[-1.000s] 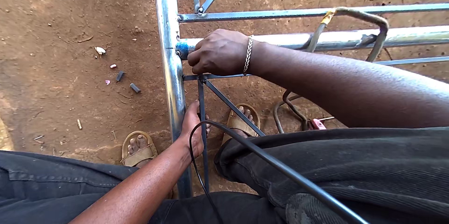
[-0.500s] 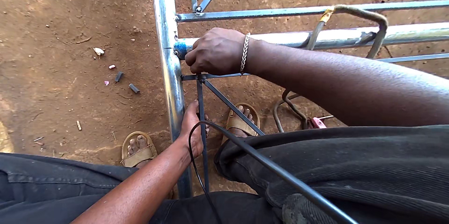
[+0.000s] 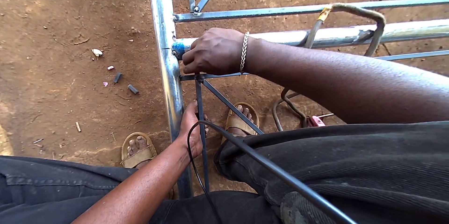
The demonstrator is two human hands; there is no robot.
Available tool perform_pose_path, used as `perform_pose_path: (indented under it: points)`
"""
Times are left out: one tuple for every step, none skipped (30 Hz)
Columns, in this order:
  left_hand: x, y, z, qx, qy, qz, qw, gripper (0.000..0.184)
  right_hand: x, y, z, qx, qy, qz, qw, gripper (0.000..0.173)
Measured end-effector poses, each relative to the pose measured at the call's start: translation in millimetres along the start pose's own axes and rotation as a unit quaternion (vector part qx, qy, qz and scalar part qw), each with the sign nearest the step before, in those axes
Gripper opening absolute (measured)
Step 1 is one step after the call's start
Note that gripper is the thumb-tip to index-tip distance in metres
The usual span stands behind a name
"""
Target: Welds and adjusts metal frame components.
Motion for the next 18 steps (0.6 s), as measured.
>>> perform_pose_path:
  points:
    - [0.0, -0.4, 0.0, 0.001, 0.002, 0.000, 1.000, 0.049, 0.0, 3.3, -4.4, 0.022, -0.007, -0.004, 1.000, 0.036]
    - [-0.1, -0.8, -0.1, 0.004, 0.002, 0.001, 1.000, 0.049, 0.7, 7.8, -12.1, 0.044, -0.011, 0.002, 0.999, 0.042]
    - [0.1, -0.4, -0.4, 0.006, 0.002, 0.002, 1.000, 0.049, 1.4, 14.0, -23.1, 0.058, -0.014, 0.019, 0.998, 0.046]
    - [0.5, 0.2, -0.4, 0.007, 0.003, 0.003, 1.000, 0.048, 3.0, 22.8, -36.8, 0.077, -0.016, 0.044, 0.996, 0.048]
    - [1.1, 0.6, 0.1, 0.007, 0.002, 0.006, 1.000, 0.048, 5.2, 35.1, -51.8, 0.097, -0.015, 0.077, 0.992, 0.046]
    - [1.5, 0.9, 0.7, 0.004, 0.004, 0.007, 1.000, 0.048, 7.3, 51.0, -66.7, 0.122, -0.016, 0.117, 0.985, 0.044]
    - [1.4, 0.7, 1.0, 0.001, 0.006, 0.007, 1.000, 0.048, 8.3, 70.2, -79.6, 0.151, -0.017, 0.160, 0.975, 0.041]
    - [1.0, 0.5, 1.1, -0.001, 0.007, 0.007, 1.000, 0.048, 7.3, 92.4, -89.2, 0.174, -0.017, 0.208, 0.962, 0.037]
    - [0.6, -0.2, 1.3, 0.001, 0.010, 0.006, 1.000, 0.047, 4.1, 117.8, -95.5, 0.193, -0.018, 0.262, 0.945, 0.034]
    - [0.8, 0.2, 1.8, 0.005, 0.012, 0.004, 1.000, 0.046, -1.4, 145.7, -98.4, 0.215, -0.019, 0.312, 0.925, 0.033]
    - [1.6, 0.2, 2.4, 0.007, 0.012, 0.006, 1.000, 0.045, -8.2, 175.3, -96.7, 0.231, -0.015, 0.359, 0.904, 0.033]
    - [2.5, -0.1, 2.9, 0.005, 0.011, 0.009, 1.000, 0.045, -16.6, 207.4, -89.8, 0.238, -0.010, 0.413, 0.879, 0.035]
    - [2.8, -0.6, 2.9, 0.005, 0.012, 0.013, 1.000, 0.046, -26.8, 242.1, -77.0, 0.234, -0.006, 0.474, 0.849, 0.037]
    - [2.6, -0.9, 2.8, 0.002, 0.011, 0.013, 1.000, 0.046, -39.5, 279.0, -58.3, 0.219, -0.003, 0.540, 0.813, 0.041]
    - [1.9, -1.2, 3.1, 0.001, 0.005, 0.015, 1.000, 0.048, -54.9, 316.2, -35.7, 0.194, -0.004, 0.603, 0.774, 0.045]
    - [1.4, -0.6, 3.1, -0.003, 0.003, 0.013, 1.000, 0.050, -73.1, 350.3, -11.6, 0.158, -0.015, 0.659, 0.735, 0.049]
    - [1.0, 0.2, 3.1, -0.006, 0.001, 0.013, 1.000, 0.051, -94.3, 378.4, 12.1, 0.110, -0.038, 0.708, 0.697, 0.051]
    - [0.9, 1.1, 3.5, -0.006, -0.003, 0.014, 1.000, 0.051, -116.3, 399.8, 36.1, 0.056, -0.073, 0.747, 0.658, 0.050]
Point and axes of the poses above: each hand's wrist, its own y-axis away from the middle knuckle, its own z-axis out of the palm, x = y × z, the point moved 6 cm from there along -y, towards the middle knuckle, and after that the axes turned 8 degrees about y, right-handed, at the moved point
